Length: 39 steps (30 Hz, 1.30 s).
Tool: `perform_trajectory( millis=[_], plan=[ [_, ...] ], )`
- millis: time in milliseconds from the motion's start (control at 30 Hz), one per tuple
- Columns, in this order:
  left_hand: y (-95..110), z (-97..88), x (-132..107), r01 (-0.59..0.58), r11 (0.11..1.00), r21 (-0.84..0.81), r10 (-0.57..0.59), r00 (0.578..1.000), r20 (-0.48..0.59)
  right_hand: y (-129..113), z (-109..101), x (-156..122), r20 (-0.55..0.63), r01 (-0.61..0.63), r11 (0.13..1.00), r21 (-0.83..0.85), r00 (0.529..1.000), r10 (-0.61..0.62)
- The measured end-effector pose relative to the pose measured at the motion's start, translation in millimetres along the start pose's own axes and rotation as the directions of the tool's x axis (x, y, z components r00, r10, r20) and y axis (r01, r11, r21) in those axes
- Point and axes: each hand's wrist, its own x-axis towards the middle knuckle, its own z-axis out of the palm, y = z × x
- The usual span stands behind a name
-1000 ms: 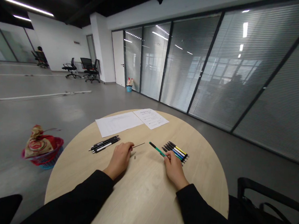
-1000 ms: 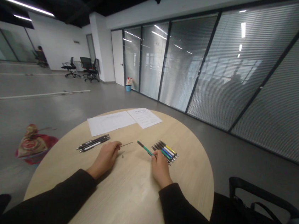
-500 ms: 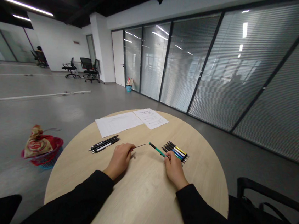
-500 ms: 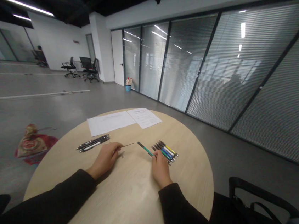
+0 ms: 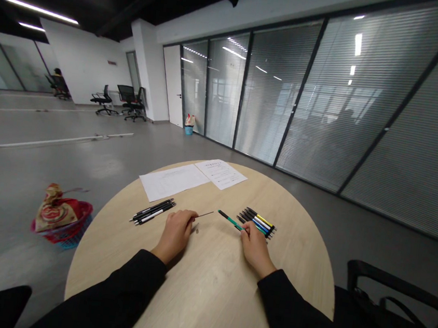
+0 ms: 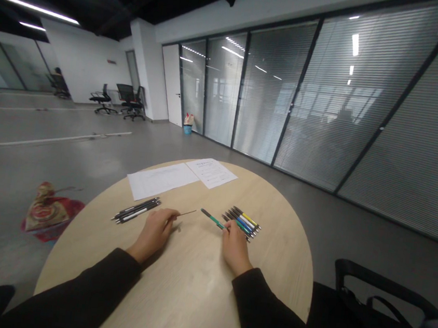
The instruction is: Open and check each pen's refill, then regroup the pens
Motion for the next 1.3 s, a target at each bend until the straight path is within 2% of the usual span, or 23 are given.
perform_trajectory(
  millis=[133,300,467,567,733,900,1067,1300],
  plan=[
    [-3,3.3,0,-0.004,0.999,-0.048,0.003,1.0,-0.018,-2,-1,-1,0.004,0.022,1.0,0.011,1.0,-0.022],
    [-7,4.1,3,0.061,0.976,-0.21,-0.081,0.993,-0.09,-2,-1,-2,0.036,0.067,0.998,0.022,0.997,-0.068],
    [-7,0.8,4,0.109,0.962,-0.25,-0.145,0.981,-0.131,-4,-2,-3,0.073,0.108,0.993,0.037,0.991,-0.111],
    [-2,0.8,2,0.092,0.958,-0.271,-0.119,0.989,-0.085,-9,-3,-5,0.096,0.126,0.991,0.037,0.987,-0.129],
    [12,3.4,-2,0.005,0.943,-0.333,-0.004,1.0,0.006,-16,-4,-8,0.133,0.189,0.981,0.039,0.972,-0.192],
    [18,3.3,-5,-0.074,0.948,-0.309,0.074,0.997,-0.01,-16,-4,-7,0.165,0.252,0.967,0.039,0.953,-0.255],
    [12,5.4,-4,-0.054,0.968,-0.246,0.043,0.998,-0.052,-15,-4,-5,0.132,0.235,0.97,0.063,0.961,-0.241],
    [14,2.9,-2,-0.052,0.963,-0.263,0.043,0.998,-0.037,-13,-3,-5,0.132,0.235,0.968,0.087,0.96,-0.245]
  ],
)
